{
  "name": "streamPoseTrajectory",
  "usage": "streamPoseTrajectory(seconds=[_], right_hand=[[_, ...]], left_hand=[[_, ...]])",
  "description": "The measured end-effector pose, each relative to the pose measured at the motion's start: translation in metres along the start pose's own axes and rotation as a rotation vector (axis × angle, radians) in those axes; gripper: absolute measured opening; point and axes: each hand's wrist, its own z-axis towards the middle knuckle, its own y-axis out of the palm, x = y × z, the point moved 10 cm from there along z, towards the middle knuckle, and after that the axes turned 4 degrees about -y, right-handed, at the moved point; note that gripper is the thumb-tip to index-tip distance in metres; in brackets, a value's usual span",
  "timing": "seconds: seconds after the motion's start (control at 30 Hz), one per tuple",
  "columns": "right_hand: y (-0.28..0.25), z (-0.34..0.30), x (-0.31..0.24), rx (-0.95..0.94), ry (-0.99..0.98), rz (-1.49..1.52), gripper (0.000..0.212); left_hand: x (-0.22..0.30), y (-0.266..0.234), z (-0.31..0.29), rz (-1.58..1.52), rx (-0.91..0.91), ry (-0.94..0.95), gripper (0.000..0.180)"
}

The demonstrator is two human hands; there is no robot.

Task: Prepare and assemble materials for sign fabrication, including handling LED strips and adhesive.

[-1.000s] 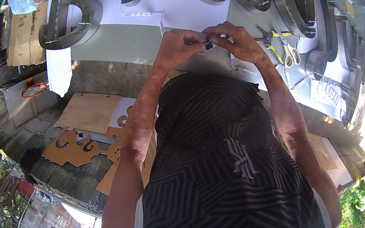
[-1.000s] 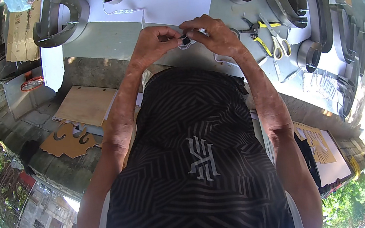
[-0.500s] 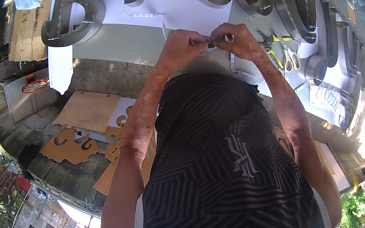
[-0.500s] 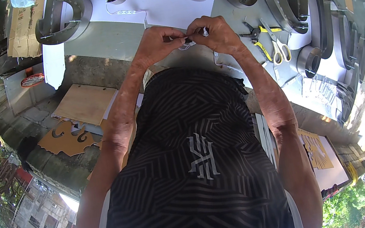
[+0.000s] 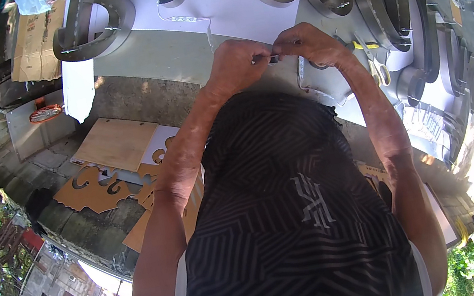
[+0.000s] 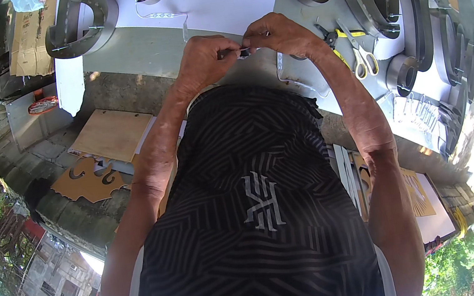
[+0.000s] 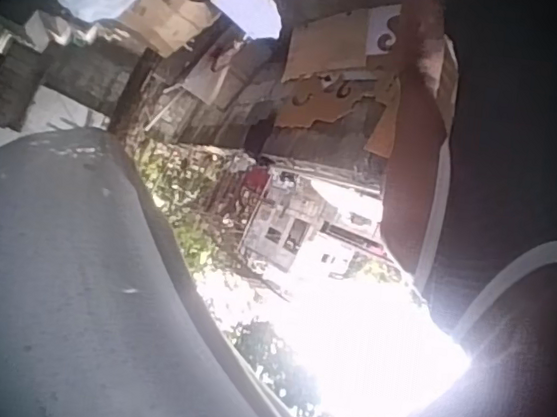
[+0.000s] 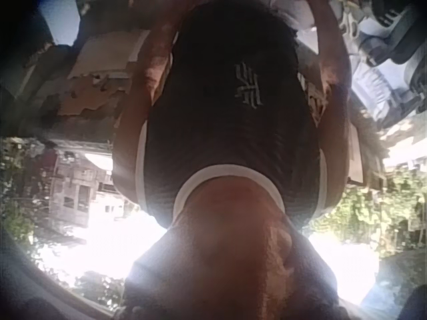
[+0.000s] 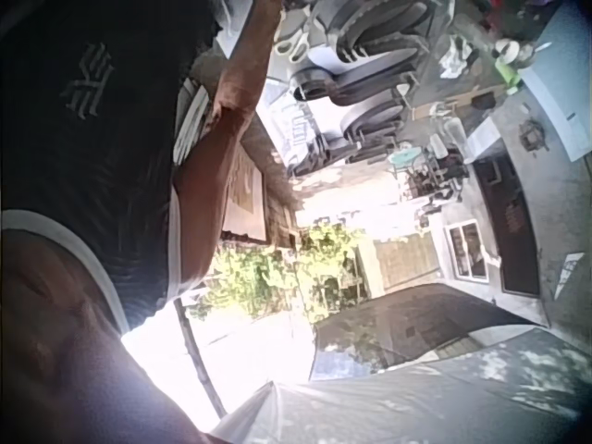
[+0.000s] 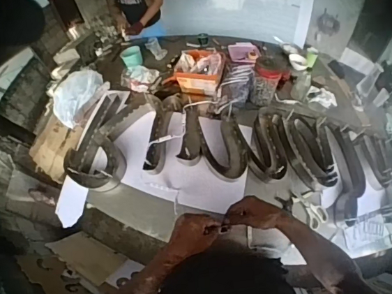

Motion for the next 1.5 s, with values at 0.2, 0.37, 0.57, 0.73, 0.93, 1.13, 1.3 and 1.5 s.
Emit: streamPoseTrajectory(seconds=[0.2, 0.37, 0.57, 0.73, 0.93, 1.13, 1.3, 1.5], right_hand=[[0.004, 0.003, 0.007, -0.048, 0.03, 0.063, 0.024], [0.009, 0.001, -0.001, -0.097, -0.036, -0.034, 0.021], [0.018, -0.018, -0.036, 0.016, -0.399, -0.451, 0.012], [0.012, -0.036, -0.059, 0.19, -0.61, -0.615, 0.01], [-0.004, -0.041, -0.038, 0.166, -0.416, -0.126, 0.016], [0.0, -0.048, -0.038, 0.225, -0.408, -0.105, 0.028], [-0.002, -0.053, -0.052, 0.311, -0.455, -0.203, 0.031], [-0.001, -0.052, -0.046, 0.343, -0.431, -0.162, 0.032]], left_hand=[[0.009, -0.001, -0.002, 0.128, -0.014, 0.023, 0.011], [0.001, 0.01, 0.001, 0.033, -0.164, -0.06, 0.012], [-0.02, 0.033, 0.0, -0.336, -0.444, -0.187, 0.02], [-0.031, 0.039, -0.004, -0.549, -0.426, -0.351, 0.019], [-0.031, 0.04, -0.007, -0.804, -0.435, -0.472, 0.018], [-0.035, 0.049, -0.011, -0.931, -0.505, -0.538, 0.018], [-0.038, 0.055, -0.014, -1.071, -0.498, -0.596, 0.021], [-0.034, 0.055, -0.016, -1.177, -0.534, -0.639, 0.018]])
